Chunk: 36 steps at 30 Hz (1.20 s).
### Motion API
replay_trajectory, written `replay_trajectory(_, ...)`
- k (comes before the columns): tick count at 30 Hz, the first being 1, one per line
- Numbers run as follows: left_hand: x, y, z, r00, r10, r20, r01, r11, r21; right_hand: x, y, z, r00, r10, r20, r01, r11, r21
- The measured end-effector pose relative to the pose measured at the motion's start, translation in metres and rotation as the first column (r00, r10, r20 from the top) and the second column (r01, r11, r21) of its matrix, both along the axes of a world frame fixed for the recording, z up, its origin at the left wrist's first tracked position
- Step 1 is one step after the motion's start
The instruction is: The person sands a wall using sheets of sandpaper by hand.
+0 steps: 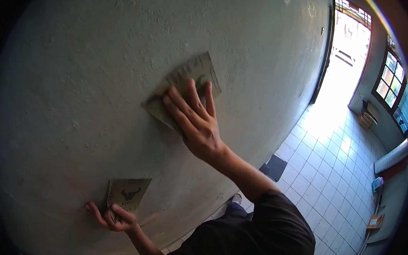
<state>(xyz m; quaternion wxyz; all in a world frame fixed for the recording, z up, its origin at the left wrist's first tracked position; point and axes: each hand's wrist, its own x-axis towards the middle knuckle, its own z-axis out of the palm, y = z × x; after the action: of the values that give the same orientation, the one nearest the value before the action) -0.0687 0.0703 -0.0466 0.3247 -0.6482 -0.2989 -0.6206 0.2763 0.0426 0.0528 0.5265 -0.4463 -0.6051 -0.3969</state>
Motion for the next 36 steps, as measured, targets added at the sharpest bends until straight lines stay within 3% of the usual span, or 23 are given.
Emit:
replay_trajectory(5, 0.003, 0.002, 0.006, 0.999, -0.044, -0.015, 0.045, 0.998, 0.045, 0.003, -0.003, -0.026, 0.996, -0.082, 0.029, 0.082, 0.997, -0.013)
replay_trajectory(10, 0.001, -0.002, 0.005, 0.999, -0.034, -0.017, 0.035, 0.999, 0.016, -0.002, 0.000, 0.020, 1.000, -0.012, 0.004, 0.012, 1.000, -0.003)
replay_trajectory(12, 0.002, 0.001, 0.004, 0.999, -0.040, -0.021, 0.040, 0.999, 0.032, -0.001, -0.004, -0.006, 1.000, -0.013, -0.003, 0.013, 1.000, 0.004)
replay_trajectory(14, 0.002, 0.002, 0.004, 0.999, -0.049, -0.010, 0.050, 0.998, 0.026, 0.000, -0.012, -0.045, 0.995, -0.097, -0.027, 0.093, 0.989, -0.119)
replay_trajectory(16, 0.001, 0.003, 0.003, 0.998, -0.058, 0.006, 0.058, 0.998, 0.014, 0.002, -0.011, -0.051, 0.993, -0.118, -0.022, 0.114, 0.987, -0.111)
replay_trajectory(19, 0.005, 0.001, 0.007, 0.997, -0.074, 0.015, 0.074, 0.997, 0.010, 0.013, 0.003, -0.012, 0.997, -0.076, 0.023, 0.076, 0.997, 0.023)
replay_trajectory(22, 0.014, -0.009, 0.017, 0.997, -0.065, 0.034, 0.066, 0.998, -0.019, 0.010, 0.007, 0.038, 0.997, -0.074, 0.018, 0.074, 0.997, 0.022)
replay_trajectory(25, 0.025, -0.021, 0.016, 0.985, -0.150, 0.081, 0.155, 0.986, -0.057, 0.005, 0.010, -0.015, 0.999, -0.040, -0.007, 0.040, 0.999, -0.013)
replay_trajectory(27, 0.036, -0.031, 0.011, 0.918, -0.393, 0.056, 0.396, 0.915, -0.080, 0.000, 0.001, -0.052, 0.999, -0.052, -0.013, 0.051, 0.997, -0.059)
replay_trajectory(29, 0.053, -0.042, 0.013, 0.912, -0.411, 0.009, 0.409, 0.906, -0.107, -0.001, -0.009, -0.074, 0.997, -0.069, -0.041, 0.064, 0.992, -0.112)
replay_trajectory(32, 0.069, -0.053, 0.022, 0.914, -0.401, -0.059, 0.390, 0.909, -0.144, 0.020, 0.005, -0.027, 0.999, -0.023, -0.030, 0.023, 1.000, 0.003)
replay_trajectory(35, 0.074, -0.054, 0.025, 0.891, -0.443, -0.102, 0.416, 0.885, -0.212, 0.036, 0.005, 0.047, 0.992, 0.016, -0.127, -0.007, 0.997, 0.072)
replay_trajectory(36, 0.075, -0.054, 0.026, 0.889, -0.447, -0.101, 0.421, 0.883, -0.206, 0.033, 0.007, 0.042, 0.991, 0.013, -0.132, -0.004, 0.998, 0.068)
